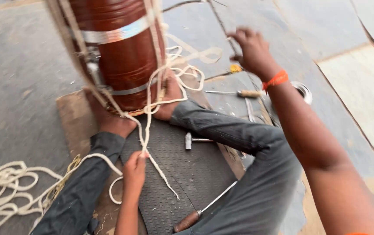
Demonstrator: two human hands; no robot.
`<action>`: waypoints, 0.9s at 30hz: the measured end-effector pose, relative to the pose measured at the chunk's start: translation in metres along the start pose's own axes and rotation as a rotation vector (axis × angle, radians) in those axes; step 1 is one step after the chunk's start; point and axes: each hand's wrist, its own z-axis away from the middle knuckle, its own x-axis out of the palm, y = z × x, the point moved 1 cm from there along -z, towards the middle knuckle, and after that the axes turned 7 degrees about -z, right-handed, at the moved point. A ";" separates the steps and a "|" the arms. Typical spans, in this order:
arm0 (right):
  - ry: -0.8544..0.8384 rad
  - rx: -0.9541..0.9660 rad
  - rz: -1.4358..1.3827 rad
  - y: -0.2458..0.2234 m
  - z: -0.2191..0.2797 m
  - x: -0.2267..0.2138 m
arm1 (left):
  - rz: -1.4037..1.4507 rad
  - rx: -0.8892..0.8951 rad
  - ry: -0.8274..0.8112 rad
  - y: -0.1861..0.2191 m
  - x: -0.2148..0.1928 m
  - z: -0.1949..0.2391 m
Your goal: The person sits on the floor and works on a large wooden drum placed between their legs. They tie and tighten white ropes around the drum's base, then use a knife to cut and fray the rope ends. The person also uses a metal tool to adjust the rope tension.
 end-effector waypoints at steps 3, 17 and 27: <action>-0.260 0.299 -0.467 0.070 0.138 -0.018 | 0.106 -0.325 -0.010 0.026 -0.018 0.013; -0.003 0.859 -0.492 0.113 0.201 0.167 | -0.007 -0.304 0.031 0.116 -0.005 0.046; 0.177 0.729 -0.444 0.120 0.300 0.072 | -0.253 0.026 0.118 0.169 -0.028 0.026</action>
